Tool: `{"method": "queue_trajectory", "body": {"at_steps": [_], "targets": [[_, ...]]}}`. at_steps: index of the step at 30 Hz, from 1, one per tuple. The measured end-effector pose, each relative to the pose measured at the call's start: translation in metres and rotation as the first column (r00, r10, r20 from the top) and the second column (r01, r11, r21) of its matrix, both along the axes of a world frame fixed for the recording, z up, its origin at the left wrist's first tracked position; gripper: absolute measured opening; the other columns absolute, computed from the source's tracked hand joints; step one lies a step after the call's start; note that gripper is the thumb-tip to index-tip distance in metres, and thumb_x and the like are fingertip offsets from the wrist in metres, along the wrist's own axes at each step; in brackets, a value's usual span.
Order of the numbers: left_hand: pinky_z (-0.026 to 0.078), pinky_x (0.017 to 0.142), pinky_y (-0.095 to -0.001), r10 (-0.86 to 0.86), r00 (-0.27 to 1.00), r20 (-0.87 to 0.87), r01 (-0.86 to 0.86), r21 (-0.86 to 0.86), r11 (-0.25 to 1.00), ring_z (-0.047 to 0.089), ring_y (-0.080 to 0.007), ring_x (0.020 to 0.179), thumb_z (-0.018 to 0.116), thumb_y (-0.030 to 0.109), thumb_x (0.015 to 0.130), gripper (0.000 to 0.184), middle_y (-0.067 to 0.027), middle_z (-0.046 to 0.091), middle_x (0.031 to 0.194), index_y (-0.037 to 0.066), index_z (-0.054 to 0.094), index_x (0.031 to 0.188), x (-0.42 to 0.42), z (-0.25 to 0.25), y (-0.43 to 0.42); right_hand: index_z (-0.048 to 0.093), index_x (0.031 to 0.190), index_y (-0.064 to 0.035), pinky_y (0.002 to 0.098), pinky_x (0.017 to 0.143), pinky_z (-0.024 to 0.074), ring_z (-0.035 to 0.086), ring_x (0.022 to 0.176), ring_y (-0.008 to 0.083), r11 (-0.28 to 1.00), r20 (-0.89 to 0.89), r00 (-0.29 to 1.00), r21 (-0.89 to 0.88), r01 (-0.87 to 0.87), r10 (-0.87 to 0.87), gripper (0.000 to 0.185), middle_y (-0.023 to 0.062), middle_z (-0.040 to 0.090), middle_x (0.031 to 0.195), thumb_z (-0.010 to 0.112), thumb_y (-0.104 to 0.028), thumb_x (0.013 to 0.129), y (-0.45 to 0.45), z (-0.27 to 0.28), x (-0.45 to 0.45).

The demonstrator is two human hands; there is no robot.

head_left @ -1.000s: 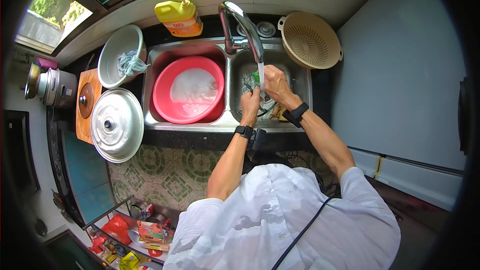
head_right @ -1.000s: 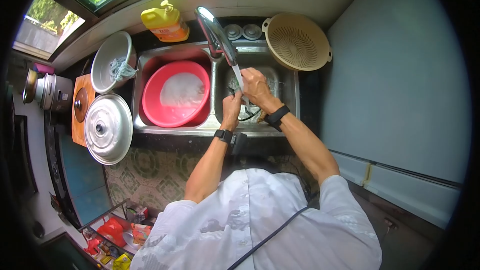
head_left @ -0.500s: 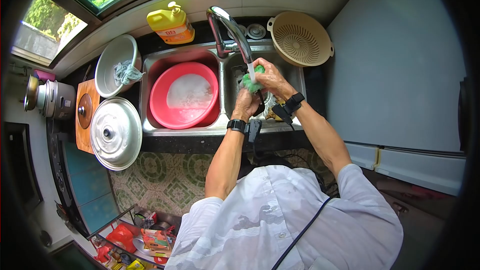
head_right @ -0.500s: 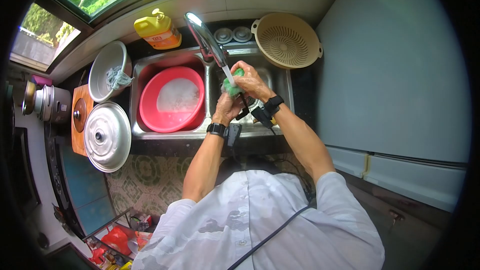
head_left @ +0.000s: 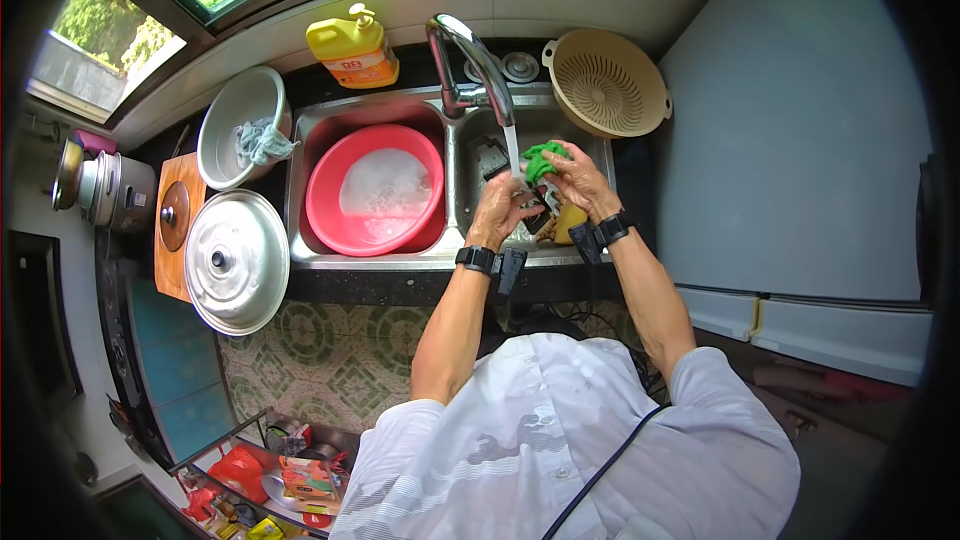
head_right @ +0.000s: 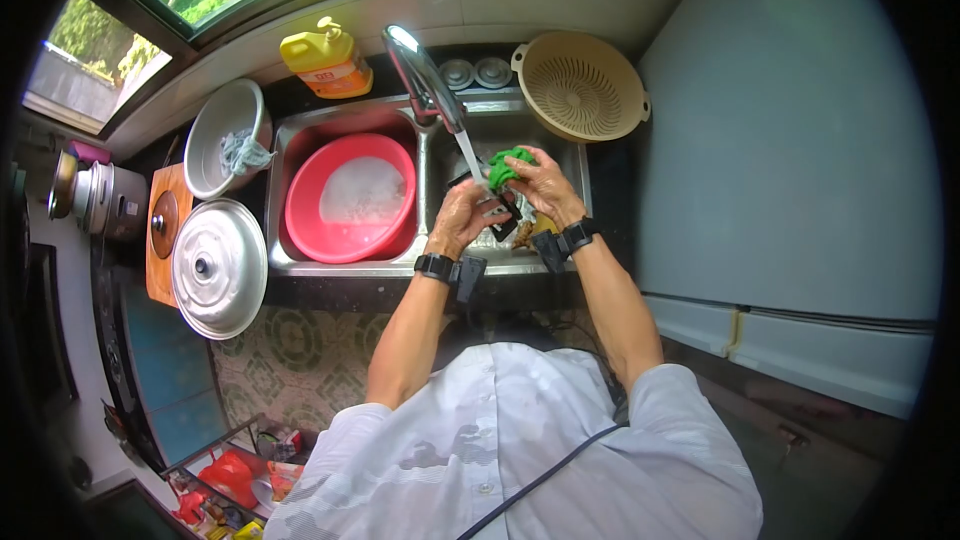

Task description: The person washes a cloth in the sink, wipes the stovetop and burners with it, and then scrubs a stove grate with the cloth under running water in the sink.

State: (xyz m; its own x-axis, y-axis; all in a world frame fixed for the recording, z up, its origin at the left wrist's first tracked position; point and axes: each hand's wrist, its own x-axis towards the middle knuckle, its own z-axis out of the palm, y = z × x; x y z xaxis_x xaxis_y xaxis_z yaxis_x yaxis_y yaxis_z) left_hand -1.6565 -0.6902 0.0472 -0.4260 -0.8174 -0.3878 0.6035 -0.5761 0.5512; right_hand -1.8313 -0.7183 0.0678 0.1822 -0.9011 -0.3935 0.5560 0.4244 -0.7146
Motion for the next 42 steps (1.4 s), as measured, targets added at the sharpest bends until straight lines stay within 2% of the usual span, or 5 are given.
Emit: {"method": "queue_trajectory", "body": {"at_steps": [10, 20, 25, 32, 42], "targets": [[0.054, 0.077, -0.0571, 0.081, 0.996, 0.036, -0.080, -0.025, 0.996, 0.062, -0.0322, 0.099, 0.057, 0.020, 0.091, 0.020, -0.0087, 0.061, 0.096, 0.007, 0.055, 0.106, 0.024, 0.027, 0.007, 0.053, 0.095, -0.0080, 0.0347, 0.059, 0.0546, 0.062, 0.073, 0.0203, 0.984, 0.214, 0.970, 0.162, 0.076, -0.111, 0.021, 0.0092, 0.060, 0.083, 0.069, -0.017, 0.085, -0.009, -0.008, 0.014], [0.055, 0.075, -0.0543, 0.069, 0.995, 0.076, -0.065, -0.046, 0.997, 0.064, -0.0317, 0.096, 0.059, 0.024, 0.091, 0.022, -0.0055, 0.062, 0.091, 0.007, 0.057, 0.105, 0.040, 0.063, 0.010, 0.051, 0.098, -0.0098, 0.0209, 0.039, 0.0309, 0.044, 0.056, 0.0047, 0.991, -0.545, 0.832, -0.007, -0.131, 0.106, 0.018, -0.0021, 0.046, 0.068, 0.056, -0.026, 0.092, -0.062, -0.005, 0.041], [0.055, 0.077, -0.0533, 0.040, 0.998, 0.054, -0.037, -0.042, 0.998, 0.065, -0.0296, 0.096, 0.058, 0.024, 0.092, 0.020, -0.0041, 0.060, 0.090, 0.008, 0.056, 0.104, 0.045, 0.062, 0.012, 0.056, 0.088, 0.0029, 0.0494, 0.074, 0.0449, 0.056, 0.087, 0.0493, 0.907, -0.856, 0.460, -0.364, -0.213, -0.235, 0.025, 0.0299, 0.060, 0.085, 0.052, -0.022, 0.084, -0.088, -0.011, 0.064], [0.058, 0.073, -0.0477, 0.020, 0.998, 0.059, -0.019, -0.029, 0.999, 0.066, -0.0256, 0.094, 0.055, 0.020, 0.094, 0.018, -0.0041, 0.060, 0.093, 0.008, 0.054, 0.106, 0.049, 0.065, 0.016, 0.052, 0.094, 0.0008, 0.0421, 0.062, 0.0461, 0.061, 0.068, 0.0346, 0.584, -0.923, 0.370, -0.360, -0.727, -0.107, 0.022, 0.0234, 0.060, 0.075, 0.066, -0.010, 0.080, -0.106, -0.008, 0.067], [0.052, 0.082, -0.0574, 0.066, 0.996, 0.065, -0.064, -0.042, 0.997, 0.063, -0.0311, 0.100, 0.056, 0.017, 0.092, 0.017, -0.0050, 0.061, 0.095, 0.008, 0.055, 0.106, 0.061, 0.082, 0.013, 0.057, 0.103, -0.0062, 0.0271, 0.061, 0.0508, 0.057, 0.070, 0.0113, 0.987, 0.123, 0.979, -0.038, -0.159, 0.162, 0.022, 0.0049, 0.061, 0.091, 0.064, -0.023, 0.090, -0.036, -0.014, 0.016]]}}
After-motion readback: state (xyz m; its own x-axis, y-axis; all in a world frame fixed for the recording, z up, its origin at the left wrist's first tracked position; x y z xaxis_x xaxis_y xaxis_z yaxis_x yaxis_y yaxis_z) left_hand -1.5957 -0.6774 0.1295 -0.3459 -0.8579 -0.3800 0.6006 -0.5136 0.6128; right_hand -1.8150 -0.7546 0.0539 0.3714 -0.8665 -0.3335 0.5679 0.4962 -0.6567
